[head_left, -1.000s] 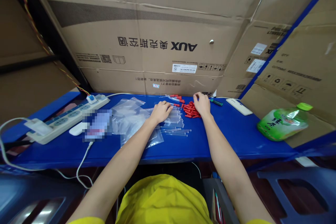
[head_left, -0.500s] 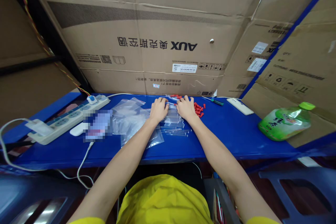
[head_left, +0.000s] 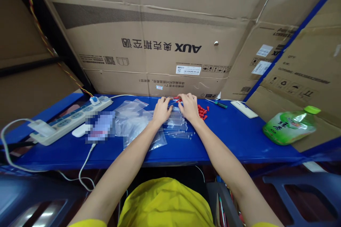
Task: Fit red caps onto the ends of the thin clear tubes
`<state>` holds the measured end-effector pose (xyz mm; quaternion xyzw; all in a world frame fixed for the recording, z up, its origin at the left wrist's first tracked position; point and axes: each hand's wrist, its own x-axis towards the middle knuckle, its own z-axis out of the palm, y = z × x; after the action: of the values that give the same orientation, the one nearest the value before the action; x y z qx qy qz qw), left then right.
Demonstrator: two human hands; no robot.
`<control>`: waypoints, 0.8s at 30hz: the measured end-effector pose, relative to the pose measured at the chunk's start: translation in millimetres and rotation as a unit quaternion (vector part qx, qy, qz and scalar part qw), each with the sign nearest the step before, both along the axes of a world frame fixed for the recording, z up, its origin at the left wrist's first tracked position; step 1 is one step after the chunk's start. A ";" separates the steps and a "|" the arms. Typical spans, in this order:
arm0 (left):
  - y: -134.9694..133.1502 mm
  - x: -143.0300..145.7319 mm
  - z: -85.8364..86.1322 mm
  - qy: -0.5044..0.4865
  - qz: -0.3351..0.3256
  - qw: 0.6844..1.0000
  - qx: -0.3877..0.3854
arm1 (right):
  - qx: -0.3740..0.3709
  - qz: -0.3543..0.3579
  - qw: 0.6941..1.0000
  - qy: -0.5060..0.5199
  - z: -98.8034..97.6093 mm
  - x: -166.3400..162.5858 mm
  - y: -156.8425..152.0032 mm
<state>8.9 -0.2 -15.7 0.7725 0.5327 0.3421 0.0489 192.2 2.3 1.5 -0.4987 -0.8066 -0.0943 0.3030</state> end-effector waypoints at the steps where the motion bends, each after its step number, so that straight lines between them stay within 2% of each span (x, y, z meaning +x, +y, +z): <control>1: -0.5 0.5 1.3 -0.007 -0.017 1.000 0.011 | 0.009 0.013 1.000 0.005 2.6 -1.0 -2.5; 7: 0.0 4.0 4.2 -0.061 -0.080 0.994 0.042 | 0.030 0.103 0.994 0.033 3.1 -7.1 -7.8; 12: 5.1 6.4 3.2 -0.219 -0.085 0.970 0.061 | 0.075 0.117 0.986 0.089 -6.2 -5.7 0.8; 17: 8.8 9.6 3.5 -0.356 -0.107 0.928 0.006 | 0.030 0.131 0.990 0.041 -11.0 -4.4 5.3; 20: 7.7 8.5 3.5 -0.351 -0.109 0.930 -0.013 | 0.028 0.116 0.993 0.001 -10.3 -4.1 4.6; 24: 1.8 2.2 4.8 -0.225 -0.053 0.973 0.021 | 0.038 0.075 0.995 -0.059 -7.2 -1.1 2.4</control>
<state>11.2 1.6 -10.9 0.7033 0.4594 0.5153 0.1696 191.1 4.7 -5.6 -0.4186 -0.8540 -0.1308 0.2799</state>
